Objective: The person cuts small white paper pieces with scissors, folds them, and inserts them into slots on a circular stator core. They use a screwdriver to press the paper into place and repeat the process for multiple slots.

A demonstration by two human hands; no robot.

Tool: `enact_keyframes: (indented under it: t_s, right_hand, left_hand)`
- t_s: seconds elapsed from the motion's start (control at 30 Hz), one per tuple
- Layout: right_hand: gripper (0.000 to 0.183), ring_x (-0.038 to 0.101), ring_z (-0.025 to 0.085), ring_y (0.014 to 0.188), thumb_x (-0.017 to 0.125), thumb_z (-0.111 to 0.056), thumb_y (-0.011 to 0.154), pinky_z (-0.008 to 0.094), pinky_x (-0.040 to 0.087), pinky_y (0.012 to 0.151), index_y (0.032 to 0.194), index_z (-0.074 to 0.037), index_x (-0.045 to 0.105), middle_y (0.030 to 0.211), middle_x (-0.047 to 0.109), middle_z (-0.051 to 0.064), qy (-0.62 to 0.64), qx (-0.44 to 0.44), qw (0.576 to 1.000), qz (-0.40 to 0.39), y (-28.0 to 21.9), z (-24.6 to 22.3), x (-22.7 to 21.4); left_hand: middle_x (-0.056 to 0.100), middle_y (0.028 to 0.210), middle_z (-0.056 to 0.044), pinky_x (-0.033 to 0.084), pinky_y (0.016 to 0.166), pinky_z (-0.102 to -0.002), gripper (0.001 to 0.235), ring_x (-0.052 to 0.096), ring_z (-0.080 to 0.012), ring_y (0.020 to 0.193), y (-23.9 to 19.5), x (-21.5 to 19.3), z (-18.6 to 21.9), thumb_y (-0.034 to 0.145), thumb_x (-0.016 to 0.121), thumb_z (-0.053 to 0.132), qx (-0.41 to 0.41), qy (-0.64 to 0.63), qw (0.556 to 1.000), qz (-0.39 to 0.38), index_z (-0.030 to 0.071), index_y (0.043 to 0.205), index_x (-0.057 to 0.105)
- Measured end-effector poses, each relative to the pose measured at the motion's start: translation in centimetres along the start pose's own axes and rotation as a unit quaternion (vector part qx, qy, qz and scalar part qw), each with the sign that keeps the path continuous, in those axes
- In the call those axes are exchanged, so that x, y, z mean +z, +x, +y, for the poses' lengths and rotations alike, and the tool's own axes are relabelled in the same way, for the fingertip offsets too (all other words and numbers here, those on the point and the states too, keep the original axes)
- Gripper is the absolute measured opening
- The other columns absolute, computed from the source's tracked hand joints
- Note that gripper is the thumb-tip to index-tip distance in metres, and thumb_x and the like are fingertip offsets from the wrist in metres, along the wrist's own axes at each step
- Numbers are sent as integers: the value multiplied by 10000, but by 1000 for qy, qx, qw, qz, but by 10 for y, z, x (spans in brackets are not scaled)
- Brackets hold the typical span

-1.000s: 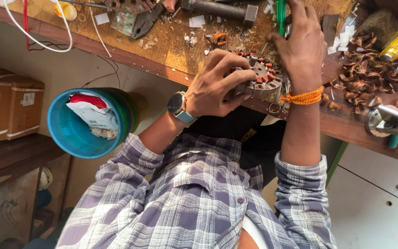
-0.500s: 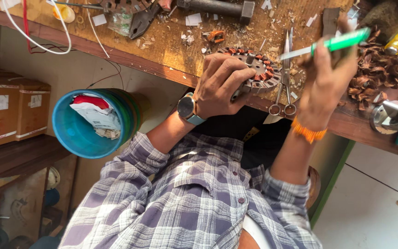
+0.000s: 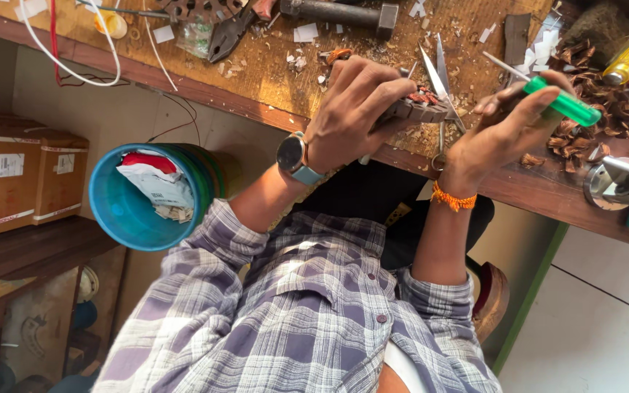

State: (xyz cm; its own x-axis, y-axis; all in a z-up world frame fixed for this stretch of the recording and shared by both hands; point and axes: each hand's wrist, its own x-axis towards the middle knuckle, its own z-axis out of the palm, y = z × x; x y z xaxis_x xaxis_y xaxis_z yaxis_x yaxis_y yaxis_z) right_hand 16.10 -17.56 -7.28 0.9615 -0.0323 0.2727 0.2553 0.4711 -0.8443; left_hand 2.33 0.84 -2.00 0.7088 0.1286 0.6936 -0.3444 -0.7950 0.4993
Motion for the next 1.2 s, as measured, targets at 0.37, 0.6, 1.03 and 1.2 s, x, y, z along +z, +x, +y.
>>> enact_keyframes:
  t_s: [0.37,0.6,1.03,1.2]
  right_hand:
    - [348,690,166,858,752,-275,1064,306,615,775,1225,-4,603,1035,658,94,28,53,998,12,-63,-59,-21]
    - [348,718,236,968,856,-140,999,372,655,894,1189,-3,598,1126,679,151,-16,90,993,-70,-100,-87,-5]
    - [278,743,274,1073,843,-121,1046,319,634,930,1157,17,629,1186,696,197,-260,-94,940,-202,-97,-106,4]
    - [339,755,240,1007,844,-196,1015,309,648,875,1159,12,618,1167,692,168,-164,-66,973,-148,-94,-91,12]
  left_hand:
    - [618,1259,-26,458,1053,-443,448,578,-281,1219,-20,-13,6,886,870,153,-3,-24,1000,-15,135,1246,606]
    - [632,1282,-9,470,1036,-415,367,602,-235,1222,-9,-27,-7,963,830,137,47,-35,995,-82,150,1291,665]
    - [575,1284,-46,407,1023,-439,486,524,-280,1167,-5,-24,2,901,854,133,23,-29,995,-91,142,1295,569]
    - [539,1309,-54,399,1046,-452,566,505,-299,1180,-7,-23,-3,884,870,178,33,-45,993,-102,152,1336,529]
